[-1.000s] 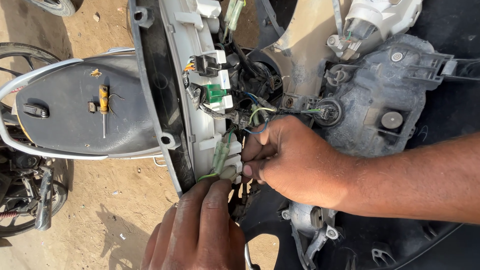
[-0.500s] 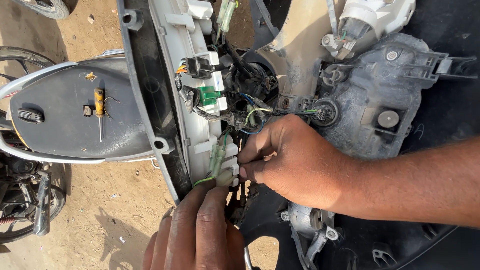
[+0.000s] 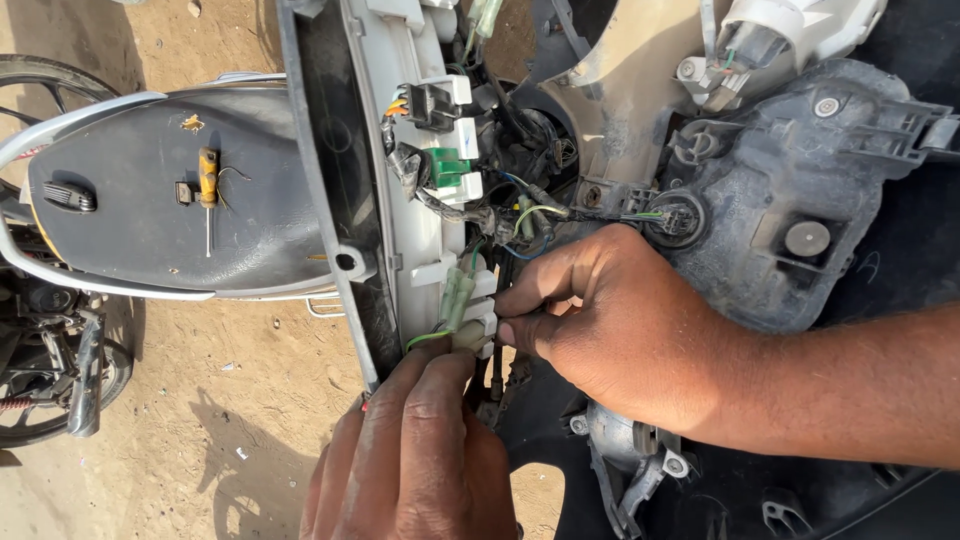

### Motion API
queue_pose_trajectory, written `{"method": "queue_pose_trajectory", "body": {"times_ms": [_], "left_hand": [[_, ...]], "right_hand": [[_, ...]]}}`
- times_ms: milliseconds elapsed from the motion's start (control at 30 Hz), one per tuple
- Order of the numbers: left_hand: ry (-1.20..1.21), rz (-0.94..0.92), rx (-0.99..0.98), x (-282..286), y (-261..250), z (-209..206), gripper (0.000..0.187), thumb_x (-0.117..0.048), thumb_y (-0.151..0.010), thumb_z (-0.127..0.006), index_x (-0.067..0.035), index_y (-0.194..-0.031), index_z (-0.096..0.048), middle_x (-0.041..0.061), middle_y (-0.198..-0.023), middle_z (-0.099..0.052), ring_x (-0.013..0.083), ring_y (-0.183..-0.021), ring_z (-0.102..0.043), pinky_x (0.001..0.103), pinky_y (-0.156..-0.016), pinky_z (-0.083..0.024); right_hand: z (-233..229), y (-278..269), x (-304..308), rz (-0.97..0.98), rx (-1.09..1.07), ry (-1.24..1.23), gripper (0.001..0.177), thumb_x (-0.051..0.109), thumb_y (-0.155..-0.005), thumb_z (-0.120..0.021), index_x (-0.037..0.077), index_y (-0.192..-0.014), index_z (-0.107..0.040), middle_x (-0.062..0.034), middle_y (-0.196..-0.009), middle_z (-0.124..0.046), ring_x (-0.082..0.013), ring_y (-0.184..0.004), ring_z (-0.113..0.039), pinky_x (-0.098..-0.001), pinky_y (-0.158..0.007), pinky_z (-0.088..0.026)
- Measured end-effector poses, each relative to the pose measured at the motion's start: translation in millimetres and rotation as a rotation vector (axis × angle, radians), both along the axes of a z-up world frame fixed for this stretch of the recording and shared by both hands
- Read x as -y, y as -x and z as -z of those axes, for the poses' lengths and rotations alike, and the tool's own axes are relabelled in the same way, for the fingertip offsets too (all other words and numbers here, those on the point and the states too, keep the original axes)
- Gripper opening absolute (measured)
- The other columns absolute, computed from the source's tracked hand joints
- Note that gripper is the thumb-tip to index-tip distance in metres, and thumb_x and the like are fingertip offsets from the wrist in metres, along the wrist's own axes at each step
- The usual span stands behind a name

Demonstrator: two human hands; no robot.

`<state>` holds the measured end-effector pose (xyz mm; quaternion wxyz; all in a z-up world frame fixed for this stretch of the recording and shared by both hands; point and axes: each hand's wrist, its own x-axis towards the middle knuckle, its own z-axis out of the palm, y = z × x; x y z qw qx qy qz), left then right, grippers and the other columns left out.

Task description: Connecting electrical wiring and managing connectors inside the front panel assembly of a scooter.

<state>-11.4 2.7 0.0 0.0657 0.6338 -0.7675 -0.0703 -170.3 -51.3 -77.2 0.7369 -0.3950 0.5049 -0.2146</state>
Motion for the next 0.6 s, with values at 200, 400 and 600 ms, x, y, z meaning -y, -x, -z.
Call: {"method": "queue_pose_trajectory", "body": {"times_ms": [200, 400, 600], "left_hand": [[0.110, -0.068, 0.015, -2.0, 13.6, 15.8, 0.024, 0.002, -0.081, -0.070, -0.011, -0.102, -0.071, 0.009, -0.101, -0.077, 0.0285, -0.091, -0.077, 0.044, -0.077, -0.062], [0.121, 0.031, 0.201, -5.4, 6.2, 5.5, 0.026, -0.007, -0.085, -0.071, -0.012, -0.111, -0.074, 0.005, -0.106, -0.076, 0.0228, -0.080, -0.072, 0.040, -0.067, -0.060], [0.138, 0.204, 0.546, -2.9, 10.8, -4.8, 0.032, -0.014, -0.087, -0.067, -0.009, -0.117, -0.075, 0.003, -0.107, -0.073, 0.0168, -0.065, -0.061, 0.031, -0.053, -0.052]], "right_hand": [[-0.1, 2.5, 3.0, -0.049, 0.050, -0.099, 0.016, 0.006, -0.085, -0.072, 0.001, -0.097, -0.081, -0.0101, -0.085, -0.080, -0.0134, -0.075, -0.072, -0.0284, -0.070, -0.061], [-7.2, 1.6, 9.8, -0.059, 0.049, -0.239, 0.023, 0.005, -0.086, -0.066, 0.003, -0.107, -0.076, -0.0078, -0.089, -0.079, -0.0131, -0.080, -0.071, -0.0296, -0.073, -0.059], [-7.1, 0.9, 12.8, -0.145, -0.075, -0.200, 0.017, 0.009, -0.090, -0.069, 0.003, -0.102, -0.079, -0.0091, -0.085, -0.080, -0.0160, -0.077, -0.072, -0.0319, -0.069, -0.059]]}}
